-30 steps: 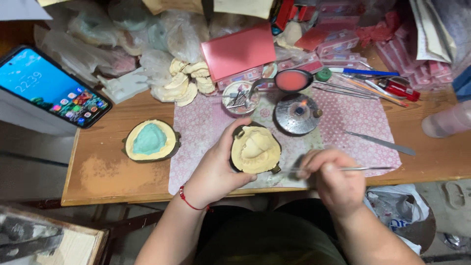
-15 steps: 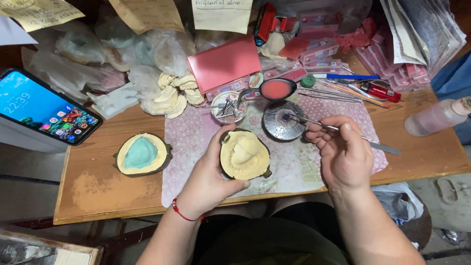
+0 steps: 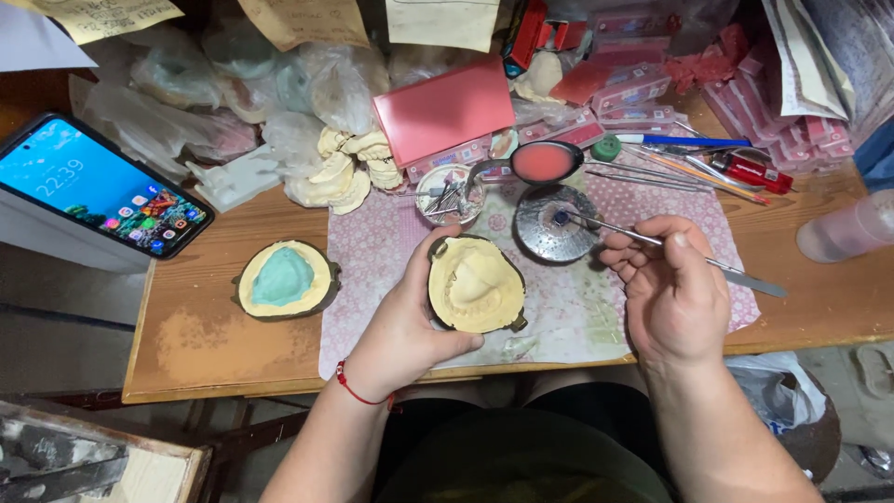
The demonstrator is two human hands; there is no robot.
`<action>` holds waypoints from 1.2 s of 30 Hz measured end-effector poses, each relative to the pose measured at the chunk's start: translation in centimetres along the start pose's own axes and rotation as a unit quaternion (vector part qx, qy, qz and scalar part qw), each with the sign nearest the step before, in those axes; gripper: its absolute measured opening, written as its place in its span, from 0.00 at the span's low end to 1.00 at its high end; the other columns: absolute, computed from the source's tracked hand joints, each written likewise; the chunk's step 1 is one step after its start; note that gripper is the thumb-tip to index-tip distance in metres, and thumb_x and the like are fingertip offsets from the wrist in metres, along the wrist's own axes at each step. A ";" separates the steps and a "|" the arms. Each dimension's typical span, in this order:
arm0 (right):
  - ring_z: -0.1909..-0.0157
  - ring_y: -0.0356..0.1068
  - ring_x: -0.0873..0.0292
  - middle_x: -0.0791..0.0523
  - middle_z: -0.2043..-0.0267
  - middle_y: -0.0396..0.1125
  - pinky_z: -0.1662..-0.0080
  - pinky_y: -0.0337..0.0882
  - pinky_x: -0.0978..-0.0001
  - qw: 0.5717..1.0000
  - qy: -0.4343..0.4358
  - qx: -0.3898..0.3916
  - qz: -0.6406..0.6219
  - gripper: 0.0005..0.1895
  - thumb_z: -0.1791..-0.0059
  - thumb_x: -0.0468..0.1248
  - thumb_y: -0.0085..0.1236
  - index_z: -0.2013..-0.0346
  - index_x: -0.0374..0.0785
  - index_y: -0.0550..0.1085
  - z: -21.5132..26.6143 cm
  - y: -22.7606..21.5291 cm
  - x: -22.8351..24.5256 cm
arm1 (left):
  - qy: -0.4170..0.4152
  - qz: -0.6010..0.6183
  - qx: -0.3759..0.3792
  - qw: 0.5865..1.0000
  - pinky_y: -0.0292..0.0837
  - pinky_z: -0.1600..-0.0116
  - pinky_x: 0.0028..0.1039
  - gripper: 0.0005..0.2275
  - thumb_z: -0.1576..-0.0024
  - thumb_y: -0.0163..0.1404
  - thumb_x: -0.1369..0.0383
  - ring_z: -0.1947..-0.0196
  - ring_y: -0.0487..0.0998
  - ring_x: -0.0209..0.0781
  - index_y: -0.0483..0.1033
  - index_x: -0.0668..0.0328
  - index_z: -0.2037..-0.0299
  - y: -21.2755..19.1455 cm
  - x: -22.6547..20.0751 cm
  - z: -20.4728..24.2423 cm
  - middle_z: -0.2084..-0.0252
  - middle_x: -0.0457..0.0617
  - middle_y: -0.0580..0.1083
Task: The person holds a clay mold in their left hand and uses a metal sculpting tool in their right hand to shape the interior surface. They repeatedly heat the tool tip over a small flame before applying it to the clay.
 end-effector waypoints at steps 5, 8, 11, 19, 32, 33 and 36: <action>0.61 0.80 0.52 0.43 0.62 0.75 0.55 0.80 0.67 1.000 -0.002 0.003 -0.006 0.15 0.44 0.45 0.44 0.54 0.38 0.71 0.0 0.0 -0.1 | 0.001 0.010 0.004 1.000 0.71 0.35 0.34 0.51 0.65 0.63 0.87 0.26 0.57 0.57 0.52 0.57 0.26 0.0 0.1 0.0 0.26 0.65 0.57; 0.60 0.80 0.52 0.43 0.61 0.75 0.55 0.80 0.67 1.000 -0.003 0.006 -0.009 0.14 0.44 0.45 0.44 0.54 0.38 0.71 0.0 -0.2 -0.2 | 0.002 0.016 0.003 1.000 0.71 0.35 0.33 0.52 0.65 0.63 0.88 0.26 0.57 0.56 0.52 0.57 0.26 0.0 0.1 0.0 0.26 0.65 0.57; 0.60 0.80 0.52 0.43 0.61 0.75 0.54 0.80 0.66 1.000 -0.005 0.007 -0.009 0.14 0.44 0.45 0.44 0.55 0.38 0.71 0.0 -0.3 -0.2 | 0.002 0.015 0.005 1.000 0.71 0.35 0.33 0.51 0.65 0.62 0.88 0.26 0.56 0.57 0.52 0.57 0.26 0.0 -0.1 0.0 0.26 0.65 0.56; 0.60 0.80 0.52 0.43 0.61 0.75 0.53 0.81 0.66 1.000 -0.009 0.009 -0.006 0.14 0.44 0.45 0.44 0.55 0.38 0.71 0.0 -0.2 -0.2 | -0.001 0.007 0.007 1.000 0.71 0.35 0.34 0.51 0.64 0.62 0.88 0.26 0.55 0.58 0.52 0.56 0.26 0.0 -0.2 0.0 0.25 0.65 0.55; 0.59 0.80 0.52 0.44 0.61 0.75 0.51 0.81 0.64 1.000 -0.007 0.008 -0.011 0.14 0.44 0.45 0.45 0.54 0.38 0.71 0.1 0.0 -0.1 | -0.012 -0.006 0.011 1.000 0.73 0.36 0.34 0.50 0.64 0.63 0.87 0.26 0.55 0.59 0.53 0.56 0.26 -0.1 0.0 0.0 0.25 0.66 0.55; 0.59 0.80 0.52 0.44 0.61 0.75 0.51 0.80 0.64 1.000 -0.007 0.007 -0.011 0.14 0.44 0.45 0.45 0.54 0.38 0.71 0.1 0.0 -0.2 | -0.015 -0.007 0.011 1.000 0.73 0.36 0.34 0.50 0.63 0.63 0.87 0.26 0.55 0.59 0.53 0.55 0.26 0.0 0.1 0.1 0.25 0.66 0.55; 0.59 0.80 0.52 0.43 0.60 0.75 0.51 0.81 0.65 1.000 -0.010 0.008 -0.011 0.14 0.44 0.44 0.45 0.55 0.38 0.72 0.1 0.0 -0.1 | -0.009 0.000 0.013 1.000 0.72 0.36 0.34 0.50 0.63 0.62 0.87 0.26 0.56 0.59 0.53 0.55 0.26 0.0 0.0 0.0 0.26 0.67 0.55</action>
Point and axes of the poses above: each hand's wrist, its own z-axis away from the middle knuckle, its own y-axis out of the palm, x = y × z, the point moved 3 cm from there along -z, towards the middle knuckle
